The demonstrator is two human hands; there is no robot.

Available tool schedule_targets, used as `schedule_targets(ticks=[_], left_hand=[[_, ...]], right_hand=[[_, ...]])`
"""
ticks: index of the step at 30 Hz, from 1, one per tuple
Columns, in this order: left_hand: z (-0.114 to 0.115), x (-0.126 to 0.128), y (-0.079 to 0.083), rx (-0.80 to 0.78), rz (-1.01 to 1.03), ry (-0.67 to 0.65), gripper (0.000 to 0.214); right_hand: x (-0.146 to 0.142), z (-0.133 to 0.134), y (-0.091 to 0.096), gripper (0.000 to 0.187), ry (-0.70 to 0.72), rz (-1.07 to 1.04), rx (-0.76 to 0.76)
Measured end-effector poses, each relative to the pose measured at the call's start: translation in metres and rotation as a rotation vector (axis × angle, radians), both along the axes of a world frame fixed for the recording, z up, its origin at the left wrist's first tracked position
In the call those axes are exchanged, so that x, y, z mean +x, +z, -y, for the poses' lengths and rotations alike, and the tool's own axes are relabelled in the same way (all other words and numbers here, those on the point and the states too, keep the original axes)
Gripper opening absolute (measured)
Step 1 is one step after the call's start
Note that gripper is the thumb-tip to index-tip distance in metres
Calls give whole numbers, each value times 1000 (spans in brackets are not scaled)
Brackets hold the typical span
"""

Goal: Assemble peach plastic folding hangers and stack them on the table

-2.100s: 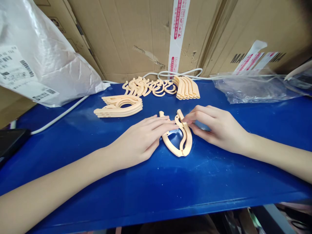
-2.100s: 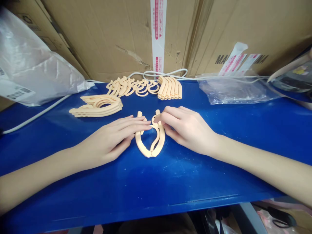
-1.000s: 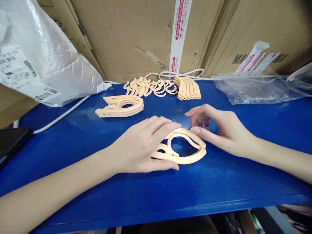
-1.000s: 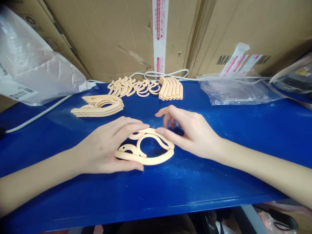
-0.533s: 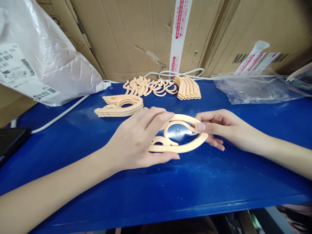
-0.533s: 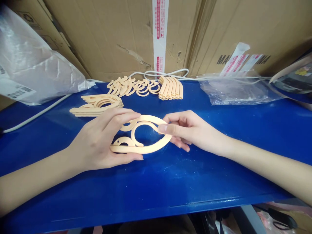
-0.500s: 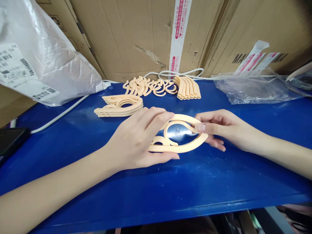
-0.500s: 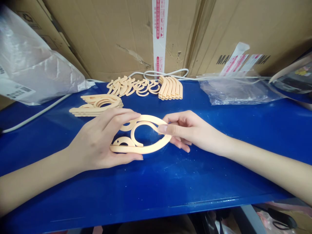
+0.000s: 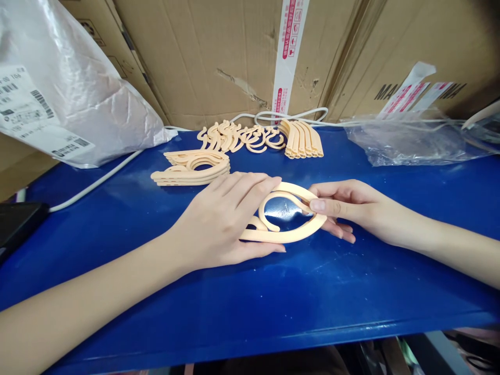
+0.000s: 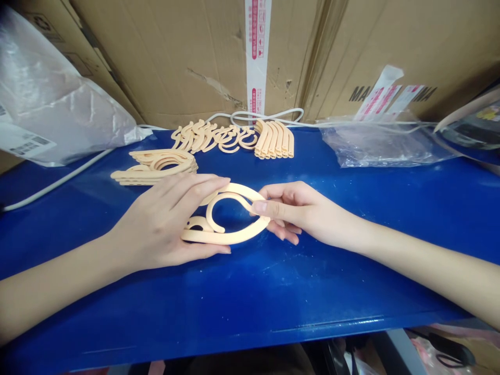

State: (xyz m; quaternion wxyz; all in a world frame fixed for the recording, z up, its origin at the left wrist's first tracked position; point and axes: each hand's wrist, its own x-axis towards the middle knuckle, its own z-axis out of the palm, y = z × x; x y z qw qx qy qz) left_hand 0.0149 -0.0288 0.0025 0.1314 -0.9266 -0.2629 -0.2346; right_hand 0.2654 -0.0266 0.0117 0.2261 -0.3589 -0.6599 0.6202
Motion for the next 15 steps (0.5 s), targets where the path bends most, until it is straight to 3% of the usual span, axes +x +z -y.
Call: schedule_targets(ticks=[15], left_hand=[[2, -1, 1, 51, -23, -35, 76]], right_hand=[[0, 1, -1, 22, 39, 8, 20]])
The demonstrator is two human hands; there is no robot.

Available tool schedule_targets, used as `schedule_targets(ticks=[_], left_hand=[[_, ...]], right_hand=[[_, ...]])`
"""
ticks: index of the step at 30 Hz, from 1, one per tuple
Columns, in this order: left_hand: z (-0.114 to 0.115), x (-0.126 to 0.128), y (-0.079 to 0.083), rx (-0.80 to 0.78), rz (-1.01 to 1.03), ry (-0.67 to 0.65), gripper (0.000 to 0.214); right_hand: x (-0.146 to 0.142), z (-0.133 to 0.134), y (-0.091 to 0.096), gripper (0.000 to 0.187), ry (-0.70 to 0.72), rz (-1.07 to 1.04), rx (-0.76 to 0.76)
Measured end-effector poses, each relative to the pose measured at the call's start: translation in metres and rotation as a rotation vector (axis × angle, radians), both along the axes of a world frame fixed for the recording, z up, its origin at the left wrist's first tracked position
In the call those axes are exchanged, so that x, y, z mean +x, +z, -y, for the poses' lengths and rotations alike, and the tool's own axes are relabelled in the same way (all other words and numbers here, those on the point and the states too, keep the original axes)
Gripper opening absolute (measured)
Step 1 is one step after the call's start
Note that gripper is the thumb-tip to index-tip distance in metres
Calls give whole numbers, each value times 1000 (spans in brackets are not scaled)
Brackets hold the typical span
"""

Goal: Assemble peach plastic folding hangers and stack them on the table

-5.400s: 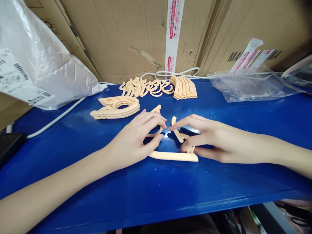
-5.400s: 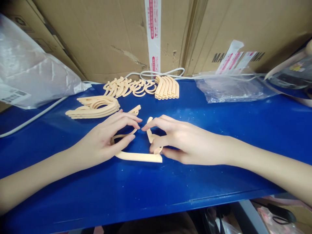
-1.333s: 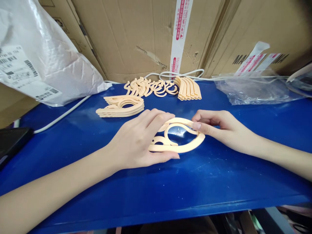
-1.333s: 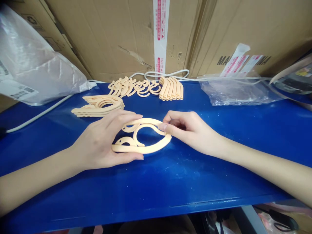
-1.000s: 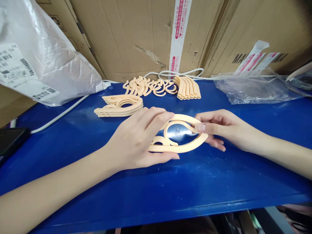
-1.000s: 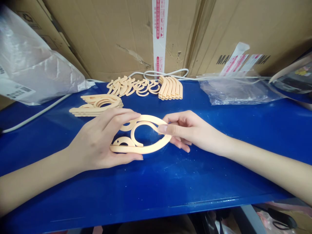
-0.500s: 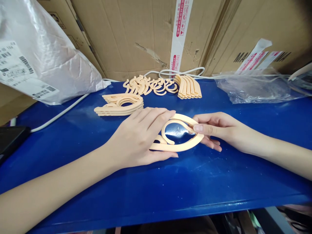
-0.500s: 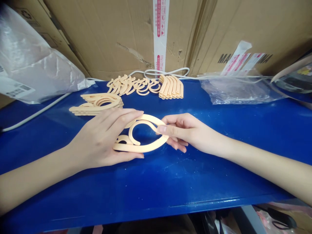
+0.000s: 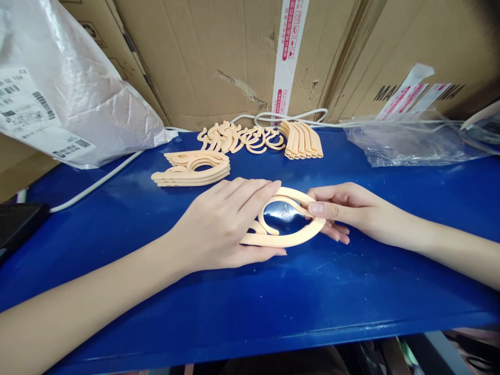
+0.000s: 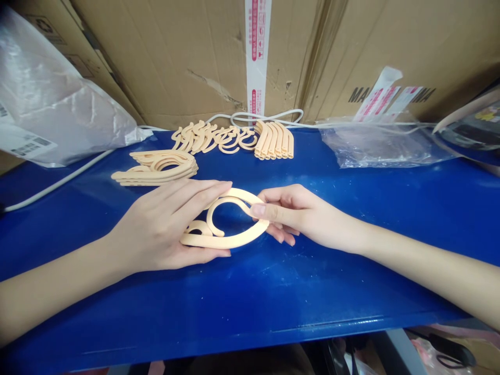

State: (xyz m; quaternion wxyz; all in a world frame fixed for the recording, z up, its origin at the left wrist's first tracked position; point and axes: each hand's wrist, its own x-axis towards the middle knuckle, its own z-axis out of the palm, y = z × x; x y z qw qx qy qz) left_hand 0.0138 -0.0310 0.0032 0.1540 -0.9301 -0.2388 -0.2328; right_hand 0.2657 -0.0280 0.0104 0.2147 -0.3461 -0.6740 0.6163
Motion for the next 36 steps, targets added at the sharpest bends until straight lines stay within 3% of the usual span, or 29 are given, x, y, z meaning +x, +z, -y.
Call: schedule_targets(ticks=[17, 36], left_hand=[[2, 1, 1, 43, -9, -34, 77], [1, 1, -1, 12, -27, -41, 77]], right_hand=[[0, 2, 1, 21, 3, 117, 142], [0, 1, 1, 22, 33, 157, 126]])
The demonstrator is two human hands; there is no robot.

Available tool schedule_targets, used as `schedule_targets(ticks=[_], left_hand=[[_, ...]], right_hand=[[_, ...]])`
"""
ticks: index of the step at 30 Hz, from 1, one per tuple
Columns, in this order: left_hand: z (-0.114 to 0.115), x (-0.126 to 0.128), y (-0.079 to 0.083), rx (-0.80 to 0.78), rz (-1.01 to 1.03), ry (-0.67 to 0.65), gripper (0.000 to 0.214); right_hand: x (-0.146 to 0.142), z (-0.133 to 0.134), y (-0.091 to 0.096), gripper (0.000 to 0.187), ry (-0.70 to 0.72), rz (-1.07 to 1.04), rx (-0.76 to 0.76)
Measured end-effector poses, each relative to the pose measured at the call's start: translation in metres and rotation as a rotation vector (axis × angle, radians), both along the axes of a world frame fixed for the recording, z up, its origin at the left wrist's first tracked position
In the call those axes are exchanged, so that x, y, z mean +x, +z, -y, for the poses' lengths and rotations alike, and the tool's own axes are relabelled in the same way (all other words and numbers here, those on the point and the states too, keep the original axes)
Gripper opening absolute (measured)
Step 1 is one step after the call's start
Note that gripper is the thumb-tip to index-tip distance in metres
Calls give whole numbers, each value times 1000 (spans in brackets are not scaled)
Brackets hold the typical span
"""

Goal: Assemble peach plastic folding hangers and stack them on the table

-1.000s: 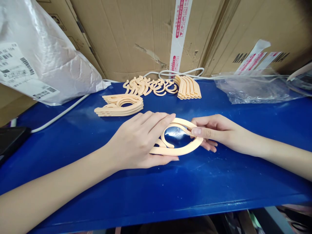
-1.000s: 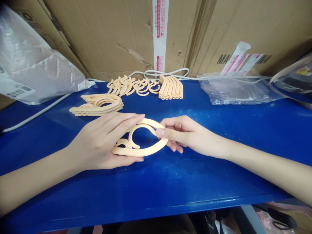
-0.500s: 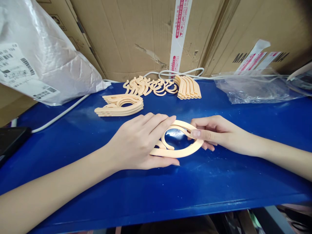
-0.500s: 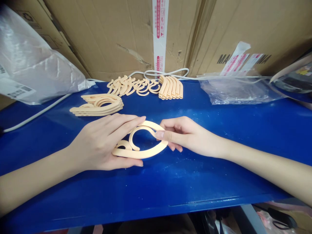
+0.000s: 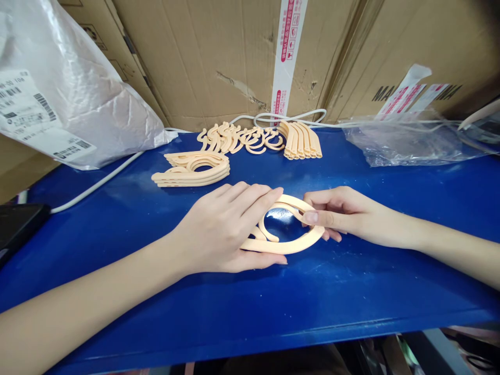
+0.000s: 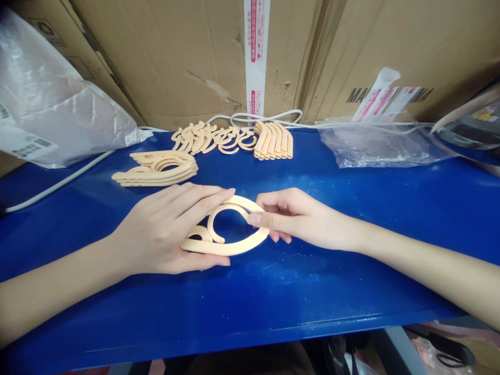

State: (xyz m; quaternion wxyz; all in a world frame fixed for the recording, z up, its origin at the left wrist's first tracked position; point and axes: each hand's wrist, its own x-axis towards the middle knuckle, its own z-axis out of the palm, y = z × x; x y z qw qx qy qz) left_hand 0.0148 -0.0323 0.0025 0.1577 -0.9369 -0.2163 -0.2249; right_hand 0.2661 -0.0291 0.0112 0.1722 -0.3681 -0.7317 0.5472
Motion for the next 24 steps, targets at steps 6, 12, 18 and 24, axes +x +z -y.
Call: schedule_targets(ticks=[6, 12, 18, 24], left_hand=[[0, -1, 1, -25, -27, 2, 74], [0, 0, 1, -55, -58, -8, 65], [-4, -3, 20, -26, -56, 5, 62], [-26, -37, 64, -63, 86, 160, 73]], right_hand=[[0, 0, 0, 18, 7, -11, 3], [0, 1, 0, 19, 4, -7, 24], [3, -4, 0, 42, -154, -45, 269], [14, -21, -2, 30, -154, 260, 717]])
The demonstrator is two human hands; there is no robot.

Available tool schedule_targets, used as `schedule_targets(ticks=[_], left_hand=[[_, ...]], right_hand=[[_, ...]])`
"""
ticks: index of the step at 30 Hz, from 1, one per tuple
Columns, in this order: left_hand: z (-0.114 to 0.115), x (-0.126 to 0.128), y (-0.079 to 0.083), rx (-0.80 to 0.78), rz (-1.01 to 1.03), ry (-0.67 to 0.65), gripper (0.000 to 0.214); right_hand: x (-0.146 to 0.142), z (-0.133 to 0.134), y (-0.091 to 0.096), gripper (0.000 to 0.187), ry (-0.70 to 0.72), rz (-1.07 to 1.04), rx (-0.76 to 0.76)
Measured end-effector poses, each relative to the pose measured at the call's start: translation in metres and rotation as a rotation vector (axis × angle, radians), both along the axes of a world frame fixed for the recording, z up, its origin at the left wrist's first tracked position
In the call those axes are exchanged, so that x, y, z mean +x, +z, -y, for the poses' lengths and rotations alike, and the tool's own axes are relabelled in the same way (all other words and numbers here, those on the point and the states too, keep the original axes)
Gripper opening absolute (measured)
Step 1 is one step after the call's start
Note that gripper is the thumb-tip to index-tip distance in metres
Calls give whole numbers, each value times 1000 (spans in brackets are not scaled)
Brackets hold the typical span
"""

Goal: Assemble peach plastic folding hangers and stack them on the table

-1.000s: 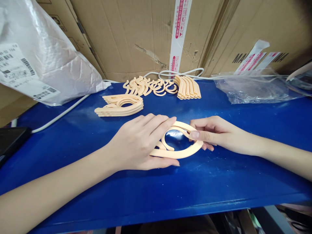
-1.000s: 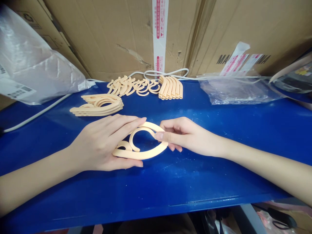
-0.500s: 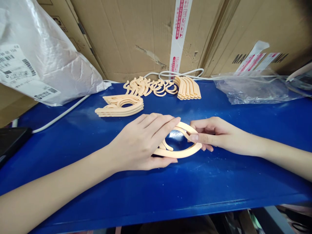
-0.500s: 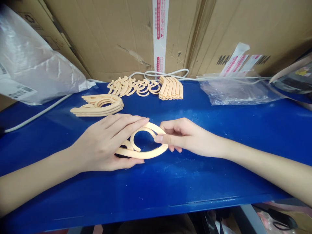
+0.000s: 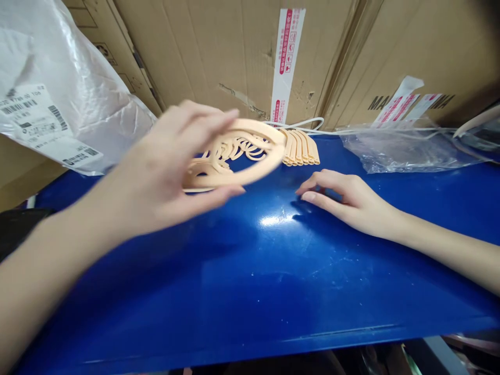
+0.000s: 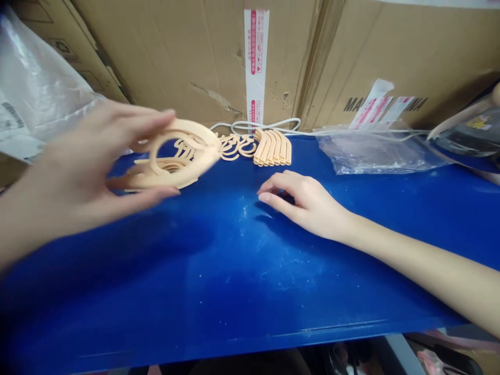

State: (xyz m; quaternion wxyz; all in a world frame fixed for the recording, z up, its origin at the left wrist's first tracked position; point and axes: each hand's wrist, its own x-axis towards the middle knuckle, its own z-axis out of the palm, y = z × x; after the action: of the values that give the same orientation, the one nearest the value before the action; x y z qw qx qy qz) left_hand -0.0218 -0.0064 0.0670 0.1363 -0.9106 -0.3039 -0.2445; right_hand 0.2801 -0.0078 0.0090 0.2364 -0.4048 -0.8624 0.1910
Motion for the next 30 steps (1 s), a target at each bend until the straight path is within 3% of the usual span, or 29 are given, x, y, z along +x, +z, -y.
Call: schedule_targets(ticks=[4, 8, 11, 26, 30], left_hand=[[-25, -30, 5, -59, 11, 149, 79], [-50, -52, -11, -185, -69, 174, 65], [-62, -60, -21, -221, -87, 162, 66], [-72, -68, -25, -288, -166, 187, 58], [-74, -72, -28, -227, -190, 120, 52]], right_hand=[[2, -5, -6, 28, 120, 159, 175], [1, -2, -8, 36, 159, 280, 209], [0, 0, -7, 39, 157, 331, 217], [0, 1, -6, 38, 175, 375, 282], [0, 1, -6, 37, 176, 368, 287]])
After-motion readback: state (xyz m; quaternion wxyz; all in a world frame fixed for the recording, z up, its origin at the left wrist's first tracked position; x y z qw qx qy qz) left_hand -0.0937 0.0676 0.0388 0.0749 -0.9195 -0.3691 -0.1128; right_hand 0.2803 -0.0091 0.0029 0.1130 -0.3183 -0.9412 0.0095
